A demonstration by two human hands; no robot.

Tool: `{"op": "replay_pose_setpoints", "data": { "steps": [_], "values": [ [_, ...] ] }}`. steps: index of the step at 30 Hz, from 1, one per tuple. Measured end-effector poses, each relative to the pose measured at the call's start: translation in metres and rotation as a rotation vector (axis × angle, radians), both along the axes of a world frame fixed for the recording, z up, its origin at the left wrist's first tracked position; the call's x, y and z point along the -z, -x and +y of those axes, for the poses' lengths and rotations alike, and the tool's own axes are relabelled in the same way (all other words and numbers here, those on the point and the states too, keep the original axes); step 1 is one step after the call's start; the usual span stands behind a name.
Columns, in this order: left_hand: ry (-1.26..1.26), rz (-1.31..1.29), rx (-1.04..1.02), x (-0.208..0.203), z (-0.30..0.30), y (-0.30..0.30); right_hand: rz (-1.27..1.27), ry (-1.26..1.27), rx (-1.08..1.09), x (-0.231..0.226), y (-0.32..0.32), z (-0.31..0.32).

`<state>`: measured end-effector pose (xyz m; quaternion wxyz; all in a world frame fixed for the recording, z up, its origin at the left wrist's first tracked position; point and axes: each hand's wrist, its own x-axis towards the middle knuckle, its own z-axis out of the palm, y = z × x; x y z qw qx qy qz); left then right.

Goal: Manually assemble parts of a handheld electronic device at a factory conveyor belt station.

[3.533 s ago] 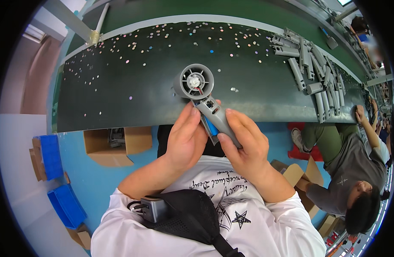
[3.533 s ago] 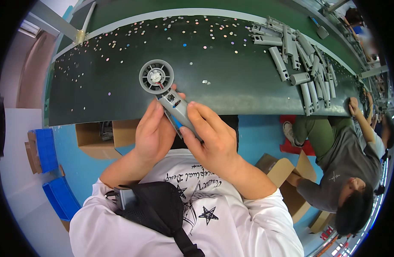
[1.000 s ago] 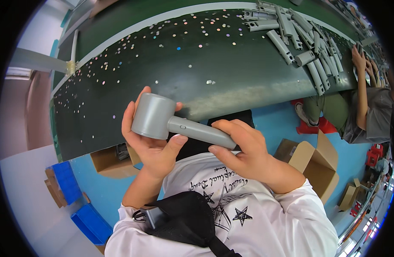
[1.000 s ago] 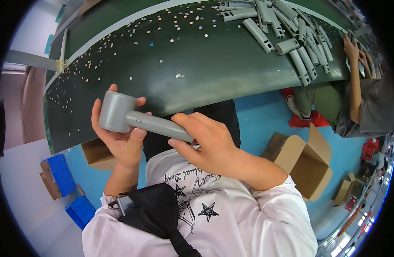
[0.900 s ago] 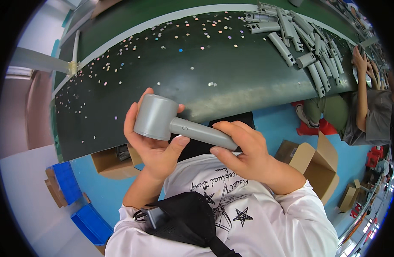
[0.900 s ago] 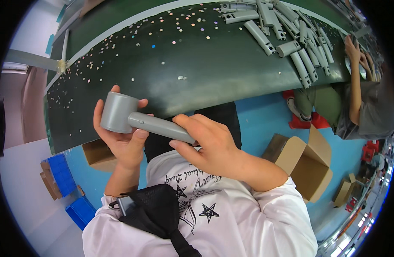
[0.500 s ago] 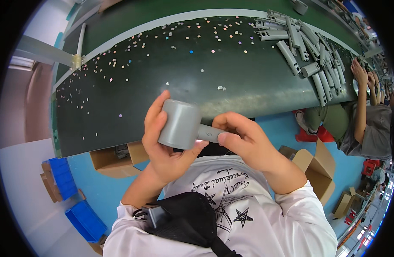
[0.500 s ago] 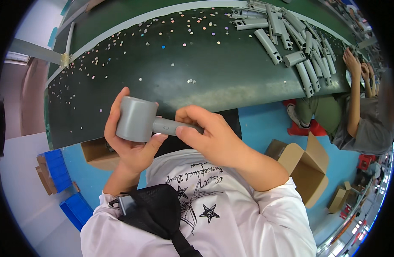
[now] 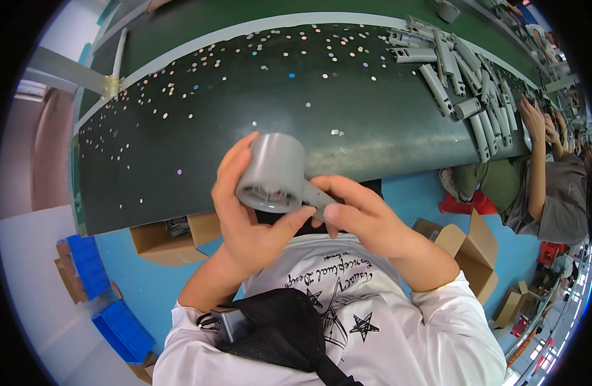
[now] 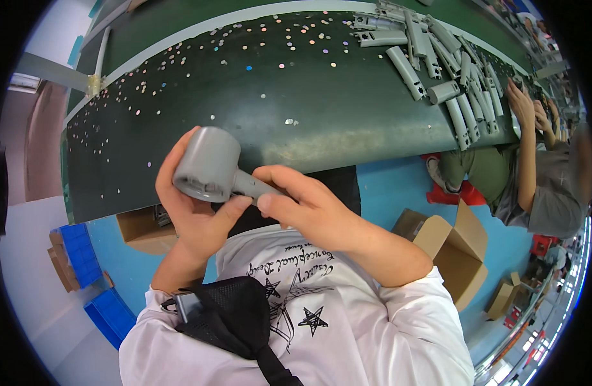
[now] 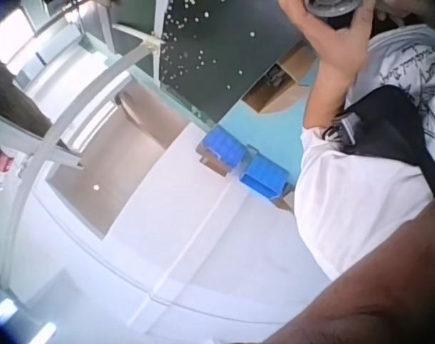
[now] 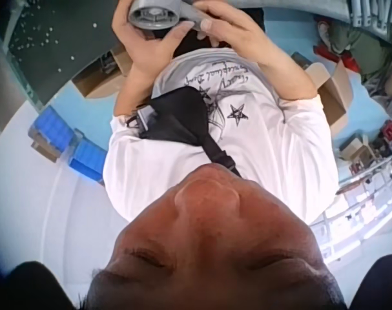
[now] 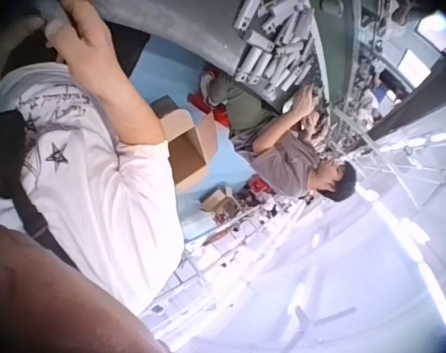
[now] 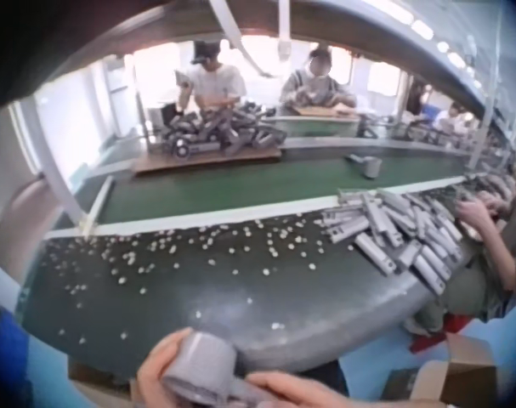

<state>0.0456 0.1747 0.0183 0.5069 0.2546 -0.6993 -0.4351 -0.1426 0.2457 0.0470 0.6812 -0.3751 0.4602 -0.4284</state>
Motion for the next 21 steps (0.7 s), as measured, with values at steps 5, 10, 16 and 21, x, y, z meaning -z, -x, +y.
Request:
{"op": "replay_pose_setpoints", "data": {
  "steps": [5,10,16,21],
  "values": [
    [-0.186,-0.005,0.065,-0.007,-0.012,-0.003,-0.094,-0.014,-0.032,-0.005,-0.001,0.007],
    [-0.337,-0.035,0.091,-0.018,-0.014,0.002,-0.144,-0.05,0.034,-0.008,-0.006,0.001],
    [-0.149,-0.265,-0.021,-0.024,-0.019,0.001,-0.116,-0.067,0.078,-0.011,-0.005,-0.008],
    [0.042,-0.375,0.039,-0.037,-0.087,0.014,-0.03,-0.011,0.262,-0.027,0.019,-0.065]
  ]
}}
